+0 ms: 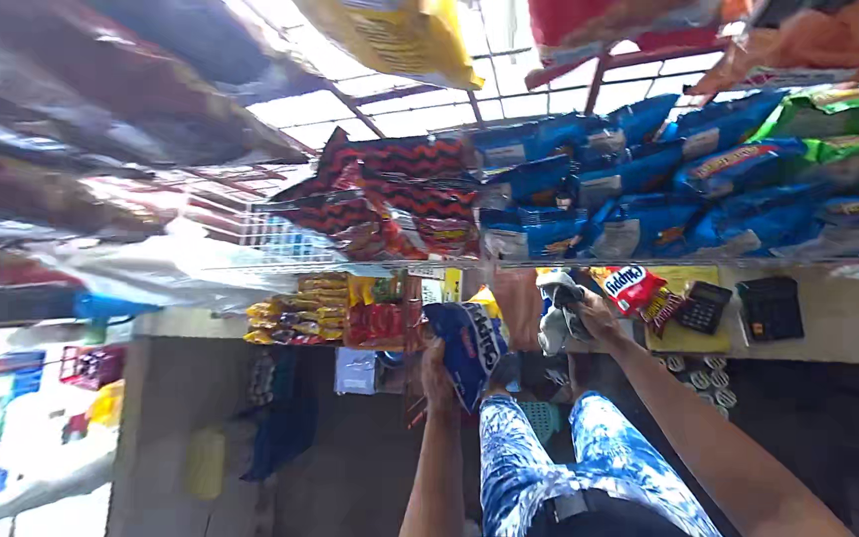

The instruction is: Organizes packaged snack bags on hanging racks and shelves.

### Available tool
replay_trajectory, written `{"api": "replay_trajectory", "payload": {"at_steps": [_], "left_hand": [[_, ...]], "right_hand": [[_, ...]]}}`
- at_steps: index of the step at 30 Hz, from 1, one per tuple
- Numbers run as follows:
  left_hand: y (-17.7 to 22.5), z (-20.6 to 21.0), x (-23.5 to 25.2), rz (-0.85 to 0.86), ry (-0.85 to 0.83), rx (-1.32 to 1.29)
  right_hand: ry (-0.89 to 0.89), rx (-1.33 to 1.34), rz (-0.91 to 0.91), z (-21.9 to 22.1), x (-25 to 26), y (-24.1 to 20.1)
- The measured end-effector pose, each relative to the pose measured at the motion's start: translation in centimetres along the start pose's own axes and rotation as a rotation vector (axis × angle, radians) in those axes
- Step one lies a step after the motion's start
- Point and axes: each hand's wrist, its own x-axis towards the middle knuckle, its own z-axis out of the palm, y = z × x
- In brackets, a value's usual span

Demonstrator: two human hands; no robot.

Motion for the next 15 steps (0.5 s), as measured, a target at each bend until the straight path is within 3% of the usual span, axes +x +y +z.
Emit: {"api": "replay_trajectory", "payload": {"at_steps": [2, 5, 8, 11, 13, 15], "left_hand": [[0.5, 0.2, -0.4, -0.044, 0.019, -0.015], [0.4, 0.2, -1.2, -0.067, -0.006, -0.09], [0.5, 1.0, -2.3, -0.052, -0.008, -0.089], [1.5, 2.4, -4.2, -0.082, 0.106, -0.021], [1.9, 2.5, -4.4, -0.085, 0.149, -0.043], [1.5, 1.7, -3.8, -0.059, 0.136, -0.147]], "right_hand": [[0.006, 0.088, -0.082, 2.0, -1.4, -1.8], [0.008, 0.018, -0.216, 5.3, -4.9, -5.1], [-0.121, -0.048, -0.511, 9.3, -8.1, -6.1], [-0.206, -0.236, -0.803, 13.4, -7.2, -5.1], [-0.183, -0.239, -0.776, 14.4, -5.1, -4.5], [-0.171, -0.21, -0.554, 13.9, -3.7, -5.0]]}}
